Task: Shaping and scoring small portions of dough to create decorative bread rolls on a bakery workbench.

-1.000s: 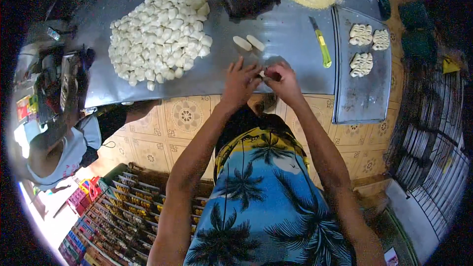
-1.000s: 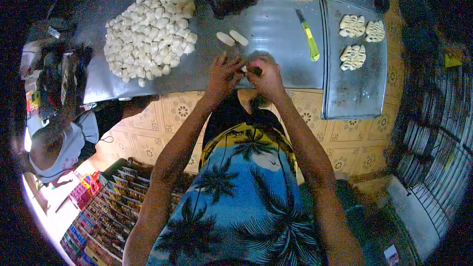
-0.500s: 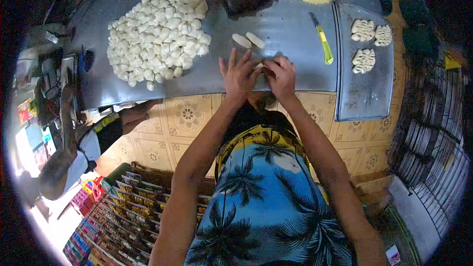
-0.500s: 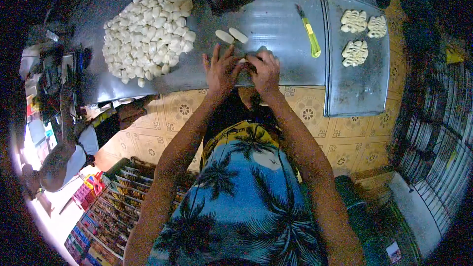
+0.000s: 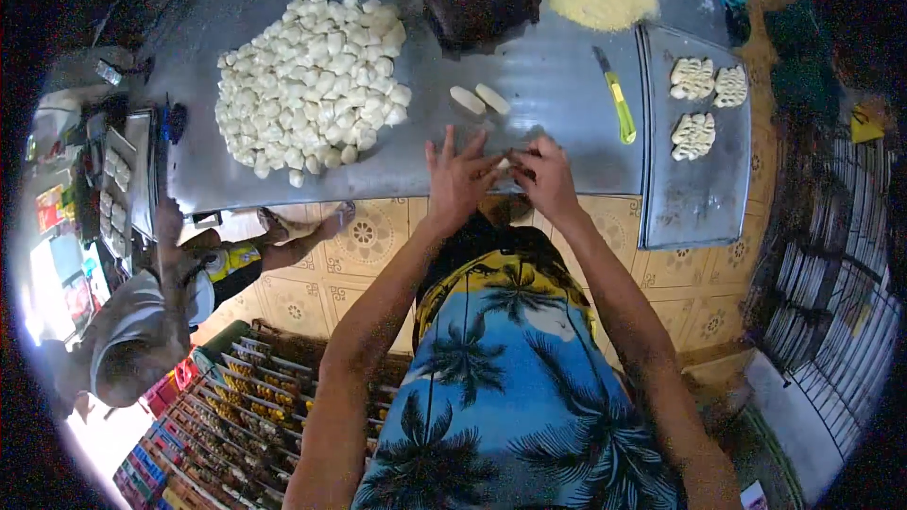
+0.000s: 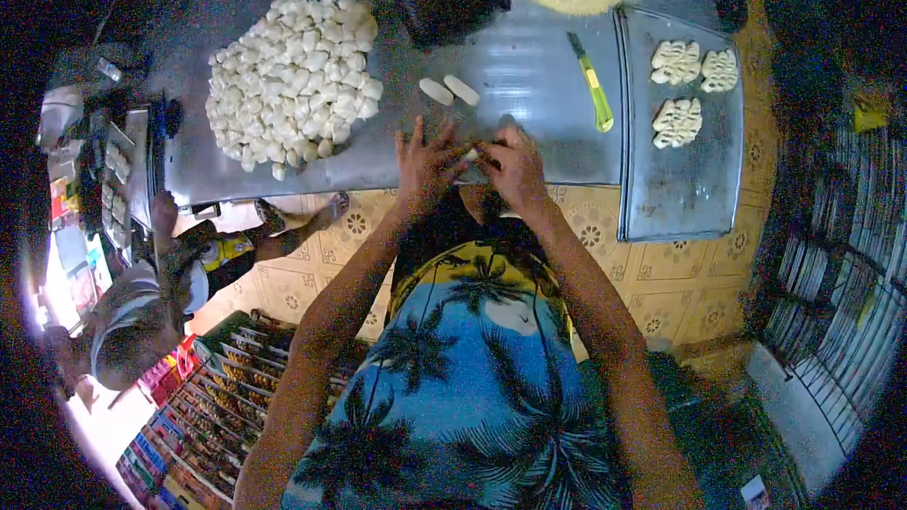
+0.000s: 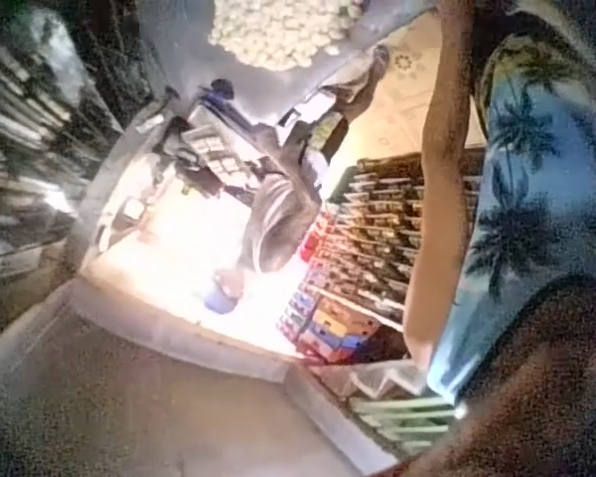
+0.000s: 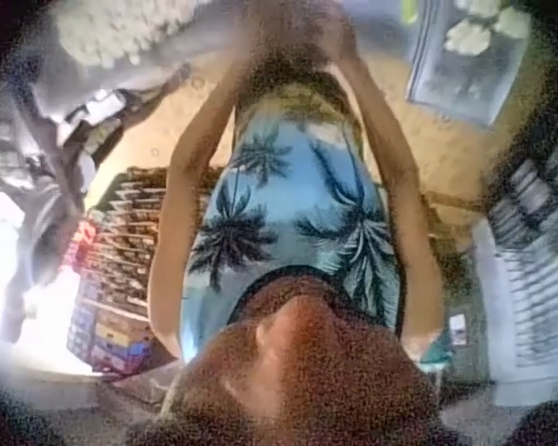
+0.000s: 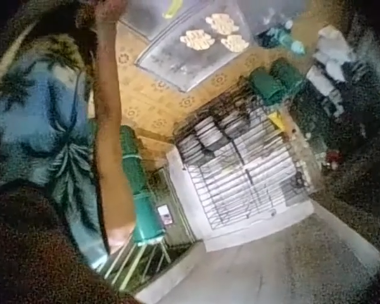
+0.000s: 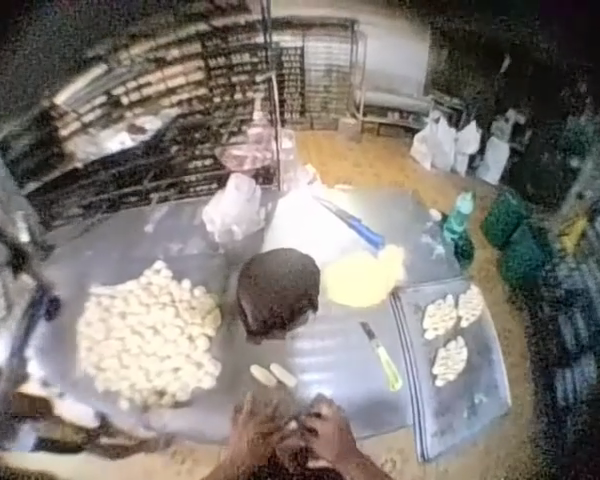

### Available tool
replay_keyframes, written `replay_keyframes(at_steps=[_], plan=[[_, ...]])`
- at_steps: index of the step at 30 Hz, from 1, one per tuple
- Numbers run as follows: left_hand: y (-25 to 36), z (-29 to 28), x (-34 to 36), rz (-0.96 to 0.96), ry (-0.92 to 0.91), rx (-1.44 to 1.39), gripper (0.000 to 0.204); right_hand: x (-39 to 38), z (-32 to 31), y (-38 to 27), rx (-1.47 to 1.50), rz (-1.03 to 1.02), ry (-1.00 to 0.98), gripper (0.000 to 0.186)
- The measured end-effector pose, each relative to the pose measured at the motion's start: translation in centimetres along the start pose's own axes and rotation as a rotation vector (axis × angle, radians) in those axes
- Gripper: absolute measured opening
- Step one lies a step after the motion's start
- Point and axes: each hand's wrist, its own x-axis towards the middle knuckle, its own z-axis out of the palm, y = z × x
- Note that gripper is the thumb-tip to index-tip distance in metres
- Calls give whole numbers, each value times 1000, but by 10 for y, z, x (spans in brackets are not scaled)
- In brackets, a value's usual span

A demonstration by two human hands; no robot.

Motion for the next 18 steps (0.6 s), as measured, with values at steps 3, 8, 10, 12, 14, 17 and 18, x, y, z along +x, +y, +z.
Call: replay_keyframes(at_steps=[3,8,10,12,14,17,18], plan=[[-1,-2,-2,61,226,-95,35,-1,0,2,-155,-136,55,52],[2,0,-10,83,196,-41,32,-5,-1,4,-93,-159,19,45],[2,1,-13,73,126,-51,31,-9,-2,3,-50,-104,14,40],[0,1,-15,75,205,-59,31,-13,-2,1,-89,-131,56,37],[-3,1,-15,85,198,-57,30,-15,0,-1,-123,-129,80,33],[-7,1,-16,95,181,-56,31,-16,6,-4,-62,-252,233,31],[-8,2,-17,35,69,-37,32,-15,8,-5,-84,-202,158,31]])
